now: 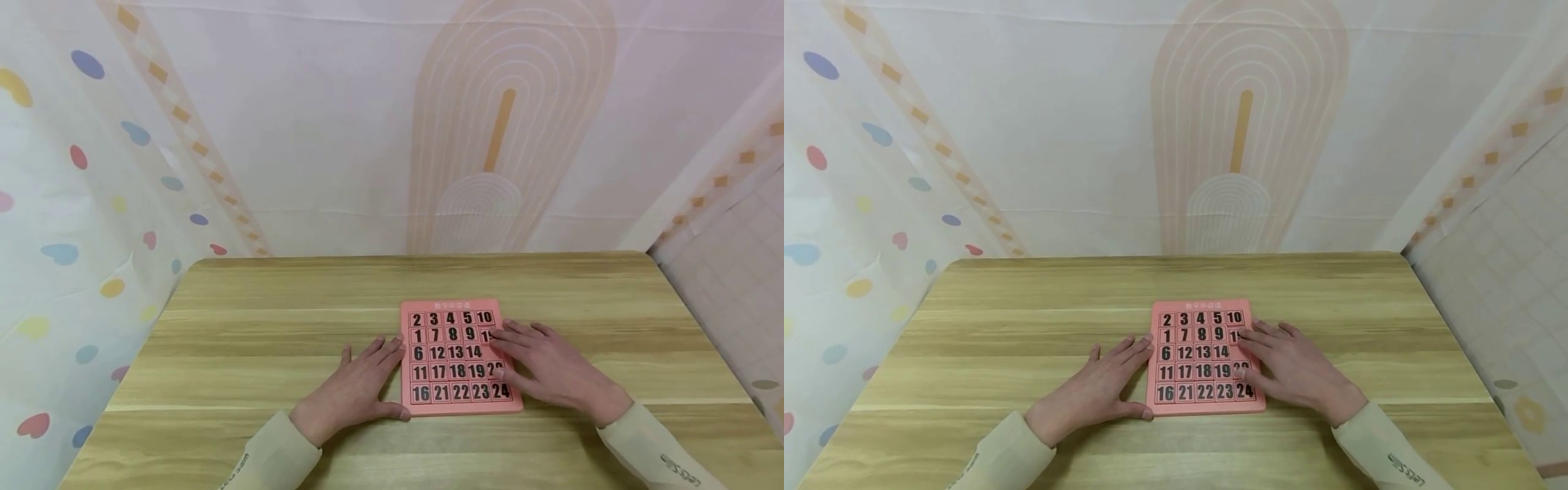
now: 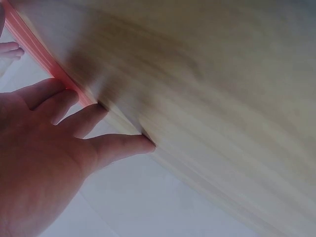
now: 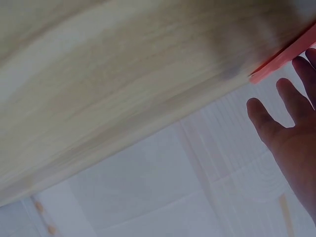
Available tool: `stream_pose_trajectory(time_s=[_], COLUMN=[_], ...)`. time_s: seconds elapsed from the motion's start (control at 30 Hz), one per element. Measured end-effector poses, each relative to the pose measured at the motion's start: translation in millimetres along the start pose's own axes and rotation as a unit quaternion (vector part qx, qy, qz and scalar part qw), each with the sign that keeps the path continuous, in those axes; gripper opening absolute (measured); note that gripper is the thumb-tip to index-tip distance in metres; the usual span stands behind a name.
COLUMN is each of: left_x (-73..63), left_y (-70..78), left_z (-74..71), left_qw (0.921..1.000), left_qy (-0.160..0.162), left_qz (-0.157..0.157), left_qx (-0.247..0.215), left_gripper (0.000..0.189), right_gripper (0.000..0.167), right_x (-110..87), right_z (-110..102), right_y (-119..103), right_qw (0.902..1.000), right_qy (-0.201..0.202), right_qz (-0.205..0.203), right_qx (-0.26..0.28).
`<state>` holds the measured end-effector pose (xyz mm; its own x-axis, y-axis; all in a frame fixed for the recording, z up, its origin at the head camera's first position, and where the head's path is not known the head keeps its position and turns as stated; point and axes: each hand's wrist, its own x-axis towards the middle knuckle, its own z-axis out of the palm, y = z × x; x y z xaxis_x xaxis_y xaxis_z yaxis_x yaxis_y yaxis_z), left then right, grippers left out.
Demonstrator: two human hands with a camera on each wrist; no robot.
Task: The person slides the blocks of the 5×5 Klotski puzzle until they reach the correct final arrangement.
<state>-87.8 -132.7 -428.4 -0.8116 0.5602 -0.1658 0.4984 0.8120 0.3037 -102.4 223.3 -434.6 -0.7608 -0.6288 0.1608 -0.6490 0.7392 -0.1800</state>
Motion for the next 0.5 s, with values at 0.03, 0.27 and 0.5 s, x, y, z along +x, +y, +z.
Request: stream_pose_trajectory(time_s=[0.03, 0.27, 0.5], left_x=[-0.1, 0.1, -0.2], left_y=[-0.1, -1.7, -1.5], left_z=[-0.1, 0.4, -0.1], left_qw=[1.0000, 1.0000, 1.0000], left_qy=[0.000, 0.001, 0.003], left_qz=[0.000, 0.001, 0.001], left_qx=[0.000, 0.002, -0.002], left_gripper=[0.106, 0.106, 0.106], right_gripper=[0.057, 0.053, 0.051], right_x=[-0.6, -4.7, -7.3], right_z=[-0.1, -0.1, -0.4], right_y=[-0.6, -4.1, -7.5], right_qw=[1.0000, 1.0000, 0.9999], right_qy=[0.000, -0.001, 0.008], right_qz=[-0.001, -0.003, -0.007], right_qx=[-0.001, 0.005, 0.004])
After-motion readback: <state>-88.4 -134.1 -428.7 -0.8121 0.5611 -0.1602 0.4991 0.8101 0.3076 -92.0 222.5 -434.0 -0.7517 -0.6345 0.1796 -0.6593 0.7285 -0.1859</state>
